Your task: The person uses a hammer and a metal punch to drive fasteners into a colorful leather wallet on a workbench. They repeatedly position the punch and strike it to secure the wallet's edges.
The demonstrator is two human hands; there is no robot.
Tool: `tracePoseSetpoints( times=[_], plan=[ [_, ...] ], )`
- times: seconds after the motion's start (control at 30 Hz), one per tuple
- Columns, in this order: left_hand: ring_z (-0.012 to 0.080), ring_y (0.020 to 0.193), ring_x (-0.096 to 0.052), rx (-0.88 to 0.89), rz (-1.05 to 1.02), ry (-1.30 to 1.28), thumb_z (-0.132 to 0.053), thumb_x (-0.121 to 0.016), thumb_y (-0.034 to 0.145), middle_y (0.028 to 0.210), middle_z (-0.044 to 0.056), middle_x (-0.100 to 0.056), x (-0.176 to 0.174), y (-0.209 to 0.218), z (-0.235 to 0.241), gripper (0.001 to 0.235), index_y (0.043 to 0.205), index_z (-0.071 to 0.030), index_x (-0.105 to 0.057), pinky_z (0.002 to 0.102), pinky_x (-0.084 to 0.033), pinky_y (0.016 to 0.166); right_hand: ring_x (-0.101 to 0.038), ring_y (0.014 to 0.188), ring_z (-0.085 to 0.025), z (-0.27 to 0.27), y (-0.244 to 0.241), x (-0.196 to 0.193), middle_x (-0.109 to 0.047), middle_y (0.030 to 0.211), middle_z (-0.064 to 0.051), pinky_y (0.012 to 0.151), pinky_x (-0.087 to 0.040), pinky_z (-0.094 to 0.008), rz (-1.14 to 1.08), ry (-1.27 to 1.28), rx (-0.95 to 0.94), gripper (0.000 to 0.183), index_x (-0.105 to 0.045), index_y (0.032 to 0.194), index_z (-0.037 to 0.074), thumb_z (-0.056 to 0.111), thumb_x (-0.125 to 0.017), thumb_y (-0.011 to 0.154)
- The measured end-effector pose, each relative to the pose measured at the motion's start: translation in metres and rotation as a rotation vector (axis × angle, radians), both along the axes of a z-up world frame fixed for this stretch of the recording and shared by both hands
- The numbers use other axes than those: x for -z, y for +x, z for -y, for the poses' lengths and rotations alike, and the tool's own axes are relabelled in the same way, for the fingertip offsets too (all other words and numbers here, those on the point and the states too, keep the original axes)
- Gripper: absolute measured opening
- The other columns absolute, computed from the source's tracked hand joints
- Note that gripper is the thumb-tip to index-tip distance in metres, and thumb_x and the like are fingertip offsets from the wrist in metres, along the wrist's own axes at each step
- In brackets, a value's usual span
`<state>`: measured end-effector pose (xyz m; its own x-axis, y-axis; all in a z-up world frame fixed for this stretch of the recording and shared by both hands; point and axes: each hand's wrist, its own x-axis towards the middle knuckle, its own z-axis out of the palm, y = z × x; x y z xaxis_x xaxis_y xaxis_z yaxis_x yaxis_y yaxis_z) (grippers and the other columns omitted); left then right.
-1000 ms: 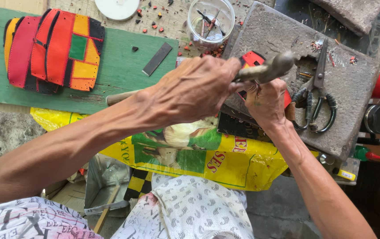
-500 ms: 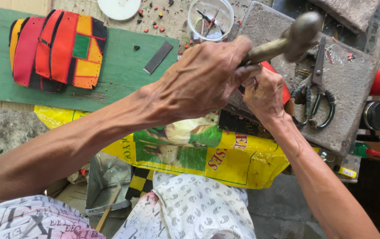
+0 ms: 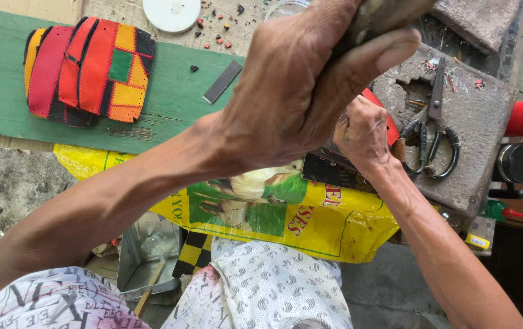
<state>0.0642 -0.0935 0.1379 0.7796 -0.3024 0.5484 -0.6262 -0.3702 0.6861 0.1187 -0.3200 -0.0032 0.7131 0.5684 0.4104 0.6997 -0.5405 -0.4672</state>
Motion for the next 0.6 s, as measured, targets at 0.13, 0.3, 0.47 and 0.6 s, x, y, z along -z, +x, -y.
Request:
tracePoseSetpoints(
  times=[0.13, 0.3, 0.47, 0.6],
  plan=[
    [0.0221, 0.053, -0.058, 0.011, -0.280, 0.220, -0.024, -0.055, 0.114, 0.067, 0.010, -0.057, 0.012, -0.002, -0.004, 0.025, 0.105, -0.002, -0.050, 0.041, -0.045, 0.050, -0.069, 0.079, -0.038, -0.002, 0.000, -0.004, -0.069, 0.088, -0.016, 0.067, -0.053, -0.045, -0.031, 0.055, -0.043, 0.010, -0.064, 0.102, 0.004, 0.009, -0.072, 0.099],
    [0.0262, 0.051, -0.054, -0.139, -0.408, 0.494, -0.023, -0.059, 0.107, 0.069, 0.011, -0.058, 0.047, -0.029, -0.049, 0.022, 0.105, -0.001, -0.055, 0.044, -0.045, 0.048, -0.069, 0.075, -0.035, 0.001, 0.000, -0.002, -0.070, 0.087, -0.016, 0.064, -0.052, -0.042, -0.040, -0.003, 0.004, 0.018, -0.062, 0.099, 0.002, 0.017, -0.070, 0.105],
    [0.0317, 0.070, -0.061, -0.483, -0.120, 0.520, -0.020, -0.076, 0.094, 0.088, 0.012, -0.062, 0.093, -0.080, -0.084, 0.027, 0.111, -0.005, -0.061, 0.042, -0.049, 0.059, -0.076, 0.069, -0.018, -0.001, 0.006, 0.002, -0.072, 0.075, -0.008, 0.061, -0.060, -0.034, -0.528, 0.375, 0.316, 0.037, -0.060, 0.087, 0.003, 0.032, -0.059, 0.110],
    [0.0337, 0.084, -0.062, -0.577, -0.225, 0.673, -0.018, -0.082, 0.084, 0.092, 0.014, -0.062, 0.113, -0.089, -0.095, 0.033, 0.107, -0.005, -0.063, 0.045, -0.051, 0.071, -0.074, 0.074, -0.018, 0.018, -0.006, -0.006, -0.068, 0.082, -0.008, 0.067, -0.065, -0.032, -0.699, 0.686, 0.169, 0.030, -0.054, 0.099, 0.002, 0.027, -0.050, 0.116]
  ],
)
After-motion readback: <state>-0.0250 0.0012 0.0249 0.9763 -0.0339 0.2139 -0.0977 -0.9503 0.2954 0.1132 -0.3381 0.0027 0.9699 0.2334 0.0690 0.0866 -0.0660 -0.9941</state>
